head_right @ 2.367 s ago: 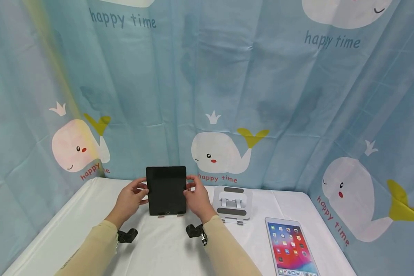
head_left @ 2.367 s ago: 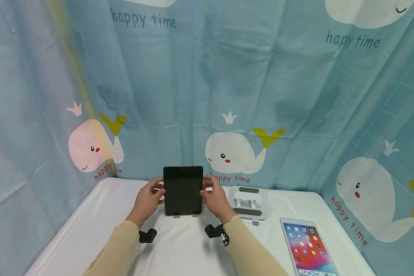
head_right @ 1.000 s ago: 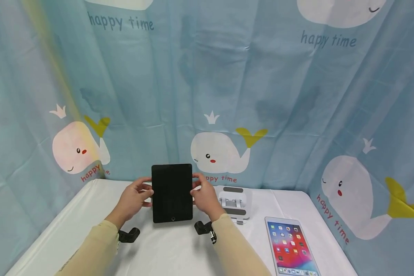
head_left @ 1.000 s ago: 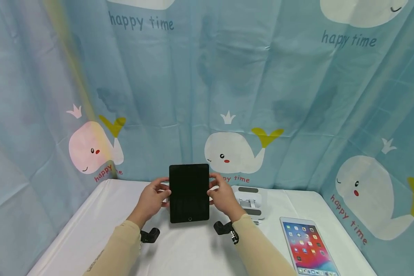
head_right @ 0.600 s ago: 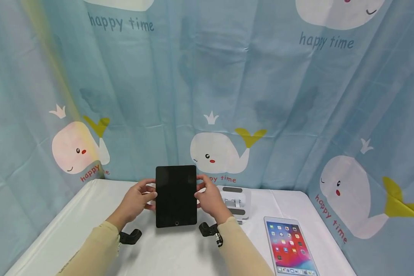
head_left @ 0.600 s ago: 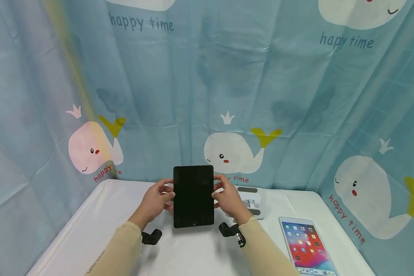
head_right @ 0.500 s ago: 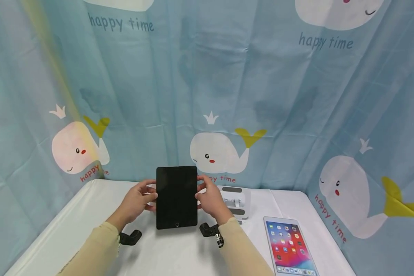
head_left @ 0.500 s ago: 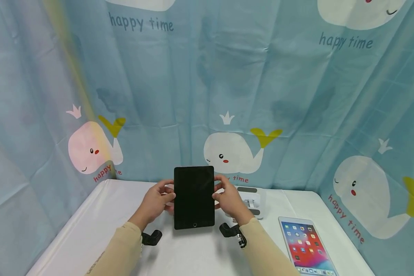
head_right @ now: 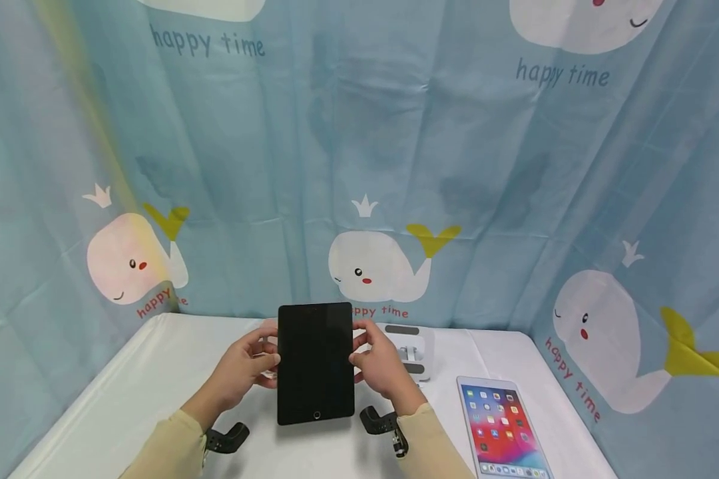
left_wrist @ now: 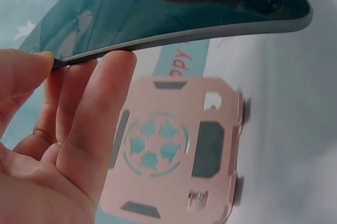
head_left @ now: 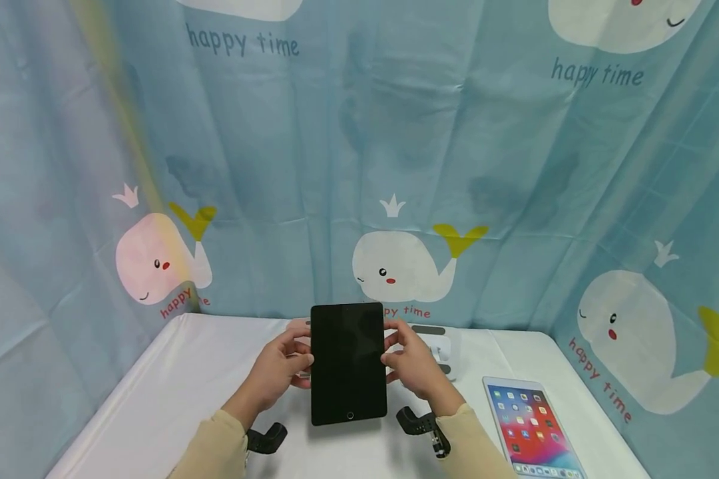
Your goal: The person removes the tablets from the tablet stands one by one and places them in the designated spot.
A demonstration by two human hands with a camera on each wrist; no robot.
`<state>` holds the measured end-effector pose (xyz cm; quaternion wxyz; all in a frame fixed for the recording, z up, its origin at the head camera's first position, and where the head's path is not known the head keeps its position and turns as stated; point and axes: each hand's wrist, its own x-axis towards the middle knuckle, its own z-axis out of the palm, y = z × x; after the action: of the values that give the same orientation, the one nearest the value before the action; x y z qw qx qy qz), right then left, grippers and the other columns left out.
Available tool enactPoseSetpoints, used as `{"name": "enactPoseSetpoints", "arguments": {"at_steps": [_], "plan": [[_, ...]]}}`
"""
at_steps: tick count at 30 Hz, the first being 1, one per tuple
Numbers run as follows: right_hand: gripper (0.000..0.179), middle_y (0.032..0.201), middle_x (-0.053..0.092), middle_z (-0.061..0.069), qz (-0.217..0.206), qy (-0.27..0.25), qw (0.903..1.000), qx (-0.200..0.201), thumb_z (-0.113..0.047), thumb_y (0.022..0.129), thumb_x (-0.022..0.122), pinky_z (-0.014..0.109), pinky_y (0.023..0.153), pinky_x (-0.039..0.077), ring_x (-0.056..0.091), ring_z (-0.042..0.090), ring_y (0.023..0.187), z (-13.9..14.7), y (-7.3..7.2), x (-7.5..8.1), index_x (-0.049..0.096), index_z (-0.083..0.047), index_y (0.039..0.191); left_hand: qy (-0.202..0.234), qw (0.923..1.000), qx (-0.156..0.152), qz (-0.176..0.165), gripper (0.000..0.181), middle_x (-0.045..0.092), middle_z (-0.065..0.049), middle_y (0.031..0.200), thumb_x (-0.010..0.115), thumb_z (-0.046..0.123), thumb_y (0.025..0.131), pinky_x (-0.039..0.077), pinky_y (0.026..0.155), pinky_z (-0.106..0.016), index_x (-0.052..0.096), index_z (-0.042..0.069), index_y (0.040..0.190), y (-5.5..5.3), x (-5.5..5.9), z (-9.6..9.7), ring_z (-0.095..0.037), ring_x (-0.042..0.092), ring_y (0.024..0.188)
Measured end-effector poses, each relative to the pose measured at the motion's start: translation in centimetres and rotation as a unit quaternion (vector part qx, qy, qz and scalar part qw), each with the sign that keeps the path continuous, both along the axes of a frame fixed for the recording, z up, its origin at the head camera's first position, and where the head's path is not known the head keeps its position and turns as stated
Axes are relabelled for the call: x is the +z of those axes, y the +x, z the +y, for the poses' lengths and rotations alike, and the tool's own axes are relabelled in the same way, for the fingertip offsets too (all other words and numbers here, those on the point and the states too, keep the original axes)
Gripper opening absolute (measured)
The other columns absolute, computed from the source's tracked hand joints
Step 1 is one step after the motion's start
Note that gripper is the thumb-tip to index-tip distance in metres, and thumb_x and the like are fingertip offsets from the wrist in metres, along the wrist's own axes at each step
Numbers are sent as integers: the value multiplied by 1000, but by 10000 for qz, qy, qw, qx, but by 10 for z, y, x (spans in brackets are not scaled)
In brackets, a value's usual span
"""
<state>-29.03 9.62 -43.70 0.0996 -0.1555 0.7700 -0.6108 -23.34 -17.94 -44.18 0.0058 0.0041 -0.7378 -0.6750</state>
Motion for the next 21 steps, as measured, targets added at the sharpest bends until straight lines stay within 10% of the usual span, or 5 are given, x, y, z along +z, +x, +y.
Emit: {"name": "enactPoseSetpoints", "arguments": {"at_steps": [21], "plan": [[55, 104, 49, 17, -617, -588, 9951, 502, 7, 90, 58, 47, 56, 58, 60, 32, 74, 31, 28, -21, 42, -10, 140, 433, 9978, -359, -364, 45, 59, -15, 100, 64, -1, 95, 59, 58, -46, 53, 8, 137, 28, -15, 20, -29, 65, 79]]}}
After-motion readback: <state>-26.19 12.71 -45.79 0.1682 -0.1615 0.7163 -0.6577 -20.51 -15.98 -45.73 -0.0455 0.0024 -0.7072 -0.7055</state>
